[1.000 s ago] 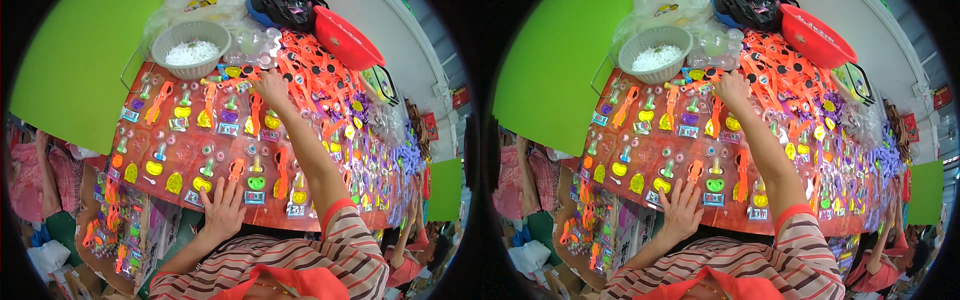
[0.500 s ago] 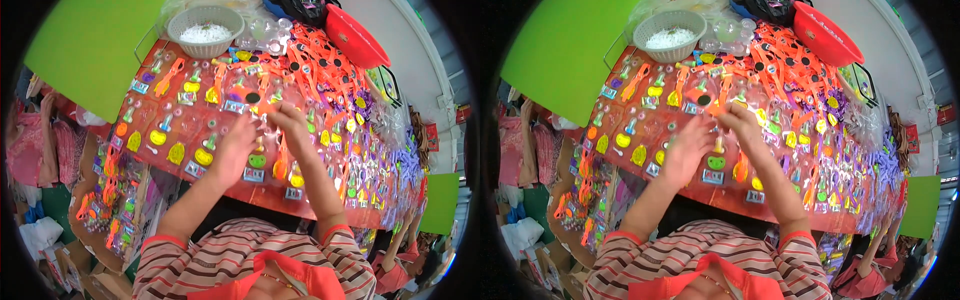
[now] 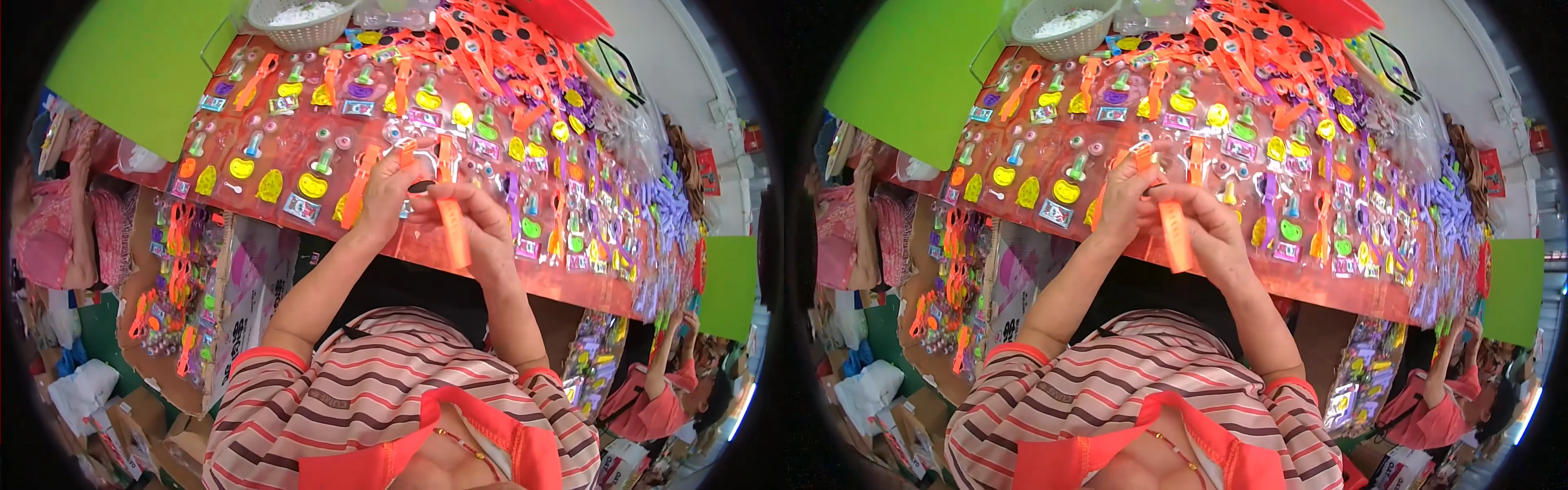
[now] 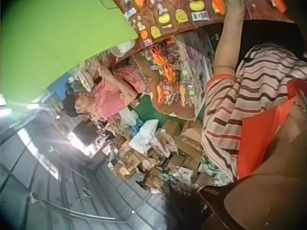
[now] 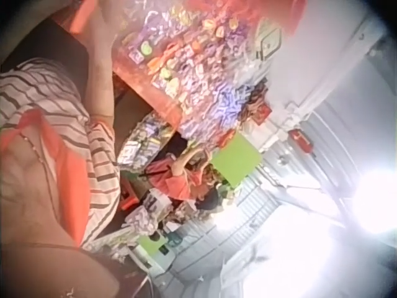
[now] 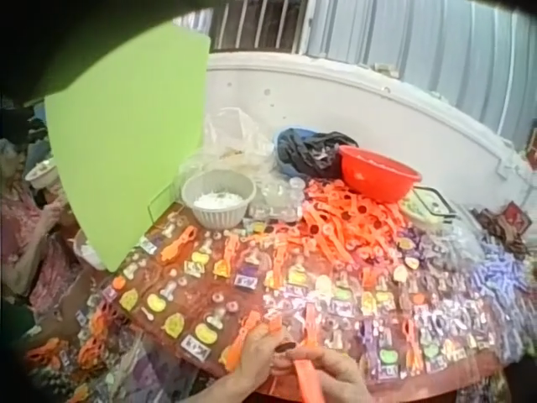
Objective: Assembling plastic toy watches by attaching decorative character faces to colorful wristbands.
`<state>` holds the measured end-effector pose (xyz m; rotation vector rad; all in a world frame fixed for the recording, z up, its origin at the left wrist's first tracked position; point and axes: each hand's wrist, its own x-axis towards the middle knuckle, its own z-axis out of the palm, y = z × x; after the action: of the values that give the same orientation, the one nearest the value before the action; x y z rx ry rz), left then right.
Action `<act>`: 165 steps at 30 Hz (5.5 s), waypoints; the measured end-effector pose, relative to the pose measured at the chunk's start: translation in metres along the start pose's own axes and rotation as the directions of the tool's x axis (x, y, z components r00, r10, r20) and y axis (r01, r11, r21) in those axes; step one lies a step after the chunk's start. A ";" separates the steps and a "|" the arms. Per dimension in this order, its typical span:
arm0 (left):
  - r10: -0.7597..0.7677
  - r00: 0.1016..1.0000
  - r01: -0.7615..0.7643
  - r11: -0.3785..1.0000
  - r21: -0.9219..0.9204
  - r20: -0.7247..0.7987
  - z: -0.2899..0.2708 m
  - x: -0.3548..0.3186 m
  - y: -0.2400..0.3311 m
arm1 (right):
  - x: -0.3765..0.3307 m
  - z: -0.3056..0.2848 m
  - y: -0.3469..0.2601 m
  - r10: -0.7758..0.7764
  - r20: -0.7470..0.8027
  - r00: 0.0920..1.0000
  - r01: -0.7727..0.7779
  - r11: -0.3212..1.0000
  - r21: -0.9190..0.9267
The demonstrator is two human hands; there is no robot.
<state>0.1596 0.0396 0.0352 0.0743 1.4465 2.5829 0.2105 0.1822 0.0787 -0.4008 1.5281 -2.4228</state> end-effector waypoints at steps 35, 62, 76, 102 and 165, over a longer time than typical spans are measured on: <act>0.322 0.917 -0.396 0.685 0.611 0.233 -0.009 -0.019 -0.008 | 0.023 0.000 0.052 -0.100 -0.329 0.939 -0.030 0.929 -0.369; 0.287 0.949 -0.300 0.695 0.653 0.131 -0.023 -0.005 -0.004 | 0.076 0.005 0.057 -0.358 -0.015 0.934 0.174 0.490 -0.854; -0.141 0.989 0.098 0.430 -0.898 0.040 -0.064 -0.001 -0.004 | 0.028 0.035 0.037 -0.101 0.373 0.922 0.383 0.379 -0.843; 0.461 0.883 -0.003 -0.172 0.985 0.083 -0.166 -0.036 0.058 | 0.215 0.070 0.143 -0.138 0.183 0.973 0.207 0.191 -0.959; 0.150 0.983 -0.178 0.909 -0.378 -0.103 -0.021 0.085 0.053 | 0.201 -0.019 0.009 -0.302 0.575 0.760 0.322 -0.594 -0.737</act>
<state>0.0666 0.0101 0.0659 0.0510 0.9576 2.9868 0.0170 0.1243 0.0824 -1.4321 3.5614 0.0599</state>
